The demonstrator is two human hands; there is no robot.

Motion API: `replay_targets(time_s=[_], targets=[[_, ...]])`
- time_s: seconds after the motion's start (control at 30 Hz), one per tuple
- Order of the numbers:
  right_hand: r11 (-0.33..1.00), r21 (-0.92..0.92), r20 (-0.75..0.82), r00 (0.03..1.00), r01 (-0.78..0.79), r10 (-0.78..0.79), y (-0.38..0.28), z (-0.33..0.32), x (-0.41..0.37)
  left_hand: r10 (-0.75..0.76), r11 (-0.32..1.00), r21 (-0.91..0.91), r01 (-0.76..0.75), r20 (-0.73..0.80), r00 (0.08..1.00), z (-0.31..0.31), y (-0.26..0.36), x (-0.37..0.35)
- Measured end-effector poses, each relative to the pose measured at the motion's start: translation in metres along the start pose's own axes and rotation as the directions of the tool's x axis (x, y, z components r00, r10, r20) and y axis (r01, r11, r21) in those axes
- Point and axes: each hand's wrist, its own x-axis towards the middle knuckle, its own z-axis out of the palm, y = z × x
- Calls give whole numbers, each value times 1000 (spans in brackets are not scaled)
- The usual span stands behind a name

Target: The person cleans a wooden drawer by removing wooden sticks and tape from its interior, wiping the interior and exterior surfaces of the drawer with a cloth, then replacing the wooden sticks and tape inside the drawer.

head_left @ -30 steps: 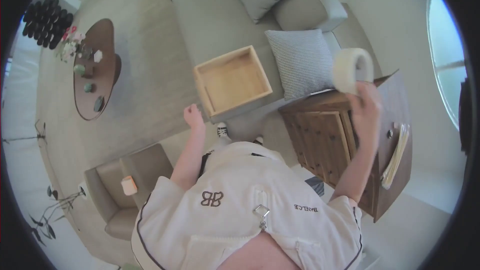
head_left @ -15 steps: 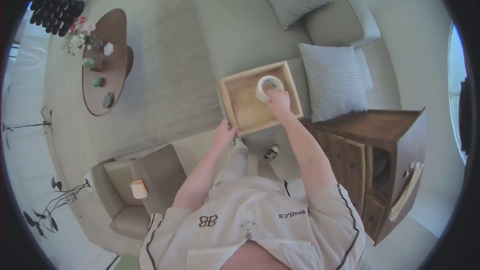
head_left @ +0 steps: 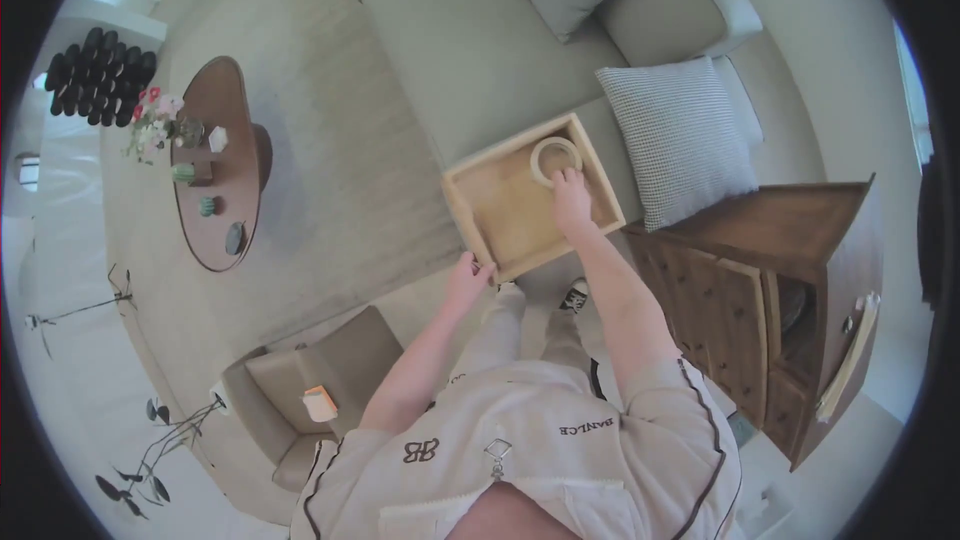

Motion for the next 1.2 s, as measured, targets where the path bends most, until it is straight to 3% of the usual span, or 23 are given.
replay_targets(time_s=[0.1, 0.2, 0.27, 0.4, 0.43, 0.57, 0.7, 0.8, 0.87, 1.0, 1.1, 1.2], targets=[[975, 216, -181, 983, 46, -6, -5, -3, -19, 23, 999, -47, -26, -62, 998, 0, -13, 14], [883, 417, -339, 939, 214, -68, -4, -46, -69, 4, 997, -78, -13, -119, 993, 13, -30, 18], [851, 476, -450, 893, 222, 18, 10, -84, -117, 40, 998, -46, -48, -156, 987, 25, -44, 35], [861, 447, -668, 731, 242, 141, 35, -166, -172, 4, 1000, -11, -6, -154, 988, 7, -59, 61], [891, 400, -731, 662, 216, 168, 46, -185, -185, -6, 997, -75, -8, -180, 984, 2, -60, 68], [961, 276, -865, 430, -25, 259, 107, -254, -256, -60, 980, -199, 1, -290, 955, 1, -57, 77], [898, 303, -843, 350, -318, 408, 182, -283, -305, -77, 968, -249, -31, -414, 907, 8, -60, 81], [761, 377, -734, 331, -529, 593, 215, -291, -319, -159, 953, -302, 5, -487, 859, 12, -9, 46], [722, 321, -695, 365, -613, 619, 226, -291, -316, -180, 946, -322, -21, -582, 793, 9, -22, 44], [684, 320, -630, 392, -656, 670, 232, -304, -312, -158, 949, -307, -74, -667, 728, 14, -29, 55], [654, 357, -577, 393, -667, 716, 242, -317, -315, -243, 905, -422, -52, -613, 752, 28, -16, 28], [681, 382, -575, 417, -624, 704, 236, -319, -311, -309, 867, -493, -74, -649, 696, 22, -42, 42]])
